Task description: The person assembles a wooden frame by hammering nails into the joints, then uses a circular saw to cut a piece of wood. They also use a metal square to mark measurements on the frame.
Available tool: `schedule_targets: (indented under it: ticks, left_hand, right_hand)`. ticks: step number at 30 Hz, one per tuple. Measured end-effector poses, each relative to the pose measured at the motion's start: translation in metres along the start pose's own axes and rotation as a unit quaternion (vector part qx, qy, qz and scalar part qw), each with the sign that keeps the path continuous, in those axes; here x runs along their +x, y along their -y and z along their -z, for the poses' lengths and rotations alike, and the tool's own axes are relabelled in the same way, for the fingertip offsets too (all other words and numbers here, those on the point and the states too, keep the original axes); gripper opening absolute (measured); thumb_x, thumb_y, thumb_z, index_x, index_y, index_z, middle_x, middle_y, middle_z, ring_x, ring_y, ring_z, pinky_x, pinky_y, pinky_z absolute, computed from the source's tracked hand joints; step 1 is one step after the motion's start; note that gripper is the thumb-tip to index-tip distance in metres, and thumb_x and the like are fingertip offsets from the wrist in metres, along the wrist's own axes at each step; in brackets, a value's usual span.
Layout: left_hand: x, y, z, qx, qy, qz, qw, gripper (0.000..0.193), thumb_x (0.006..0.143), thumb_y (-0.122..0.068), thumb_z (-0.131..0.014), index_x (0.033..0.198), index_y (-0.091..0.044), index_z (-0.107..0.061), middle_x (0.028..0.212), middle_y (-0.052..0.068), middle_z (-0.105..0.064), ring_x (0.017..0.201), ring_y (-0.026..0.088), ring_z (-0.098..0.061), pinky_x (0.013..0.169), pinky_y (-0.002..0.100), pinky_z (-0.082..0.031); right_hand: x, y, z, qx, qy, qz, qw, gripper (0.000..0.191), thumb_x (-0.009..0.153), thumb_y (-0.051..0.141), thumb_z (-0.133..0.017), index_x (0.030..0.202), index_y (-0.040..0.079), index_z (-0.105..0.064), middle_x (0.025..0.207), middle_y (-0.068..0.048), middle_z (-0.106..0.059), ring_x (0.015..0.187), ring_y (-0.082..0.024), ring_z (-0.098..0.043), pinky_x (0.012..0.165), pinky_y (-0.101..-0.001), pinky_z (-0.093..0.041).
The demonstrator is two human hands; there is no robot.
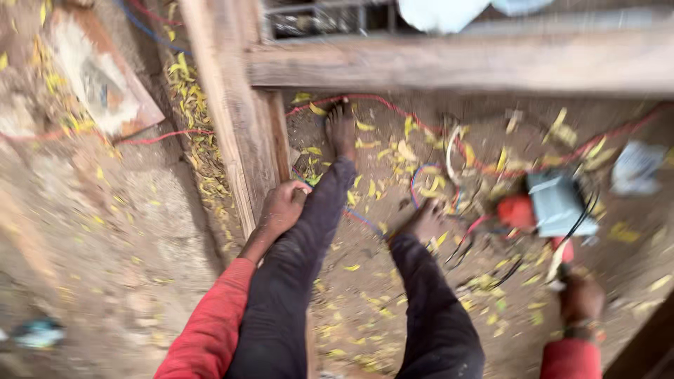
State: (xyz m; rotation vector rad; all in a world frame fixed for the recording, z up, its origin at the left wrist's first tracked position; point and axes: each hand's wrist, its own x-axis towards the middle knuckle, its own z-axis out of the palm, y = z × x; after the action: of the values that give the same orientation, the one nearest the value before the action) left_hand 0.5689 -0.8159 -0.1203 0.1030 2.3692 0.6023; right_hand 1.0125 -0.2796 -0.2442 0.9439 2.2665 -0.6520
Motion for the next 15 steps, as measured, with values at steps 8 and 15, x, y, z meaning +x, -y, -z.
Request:
schedule_targets:
  ticks: [8, 15]
  left_hand:
    - [0.084, 0.019, 0.133, -0.099, -0.081, 0.192, 0.973, 0.034, 0.098, -0.043, -0.064, 0.115, -0.014, -0.071, 0.086, 0.010, -0.077, 0.061, 0.023, -0.068, 0.054, 0.038, -0.056]
    - [0.248, 0.104, 0.201, -0.041, -0.255, 0.046, 0.965, 0.086, 0.088, -0.067, -0.084, 0.125, 0.008, -0.063, 0.114, 0.032, -0.069, 0.105, 0.043, -0.068, 0.088, 0.050, -0.053]
  right_hand:
    - [0.044, 0.267, 0.190, 0.187, -0.113, -0.113, 0.969, 0.020, 0.107, 0.017, -0.071, 0.107, -0.003, -0.069, 0.089, -0.015, -0.068, 0.077, -0.019, -0.060, 0.072, -0.0324, -0.049]
    - [0.218, 0.711, 0.249, 0.375, 0.020, 0.289, 0.880, 0.022, 0.110, 0.019, -0.066, 0.109, -0.003, -0.062, 0.097, -0.008, -0.068, 0.091, -0.012, -0.069, 0.082, -0.0263, -0.057]
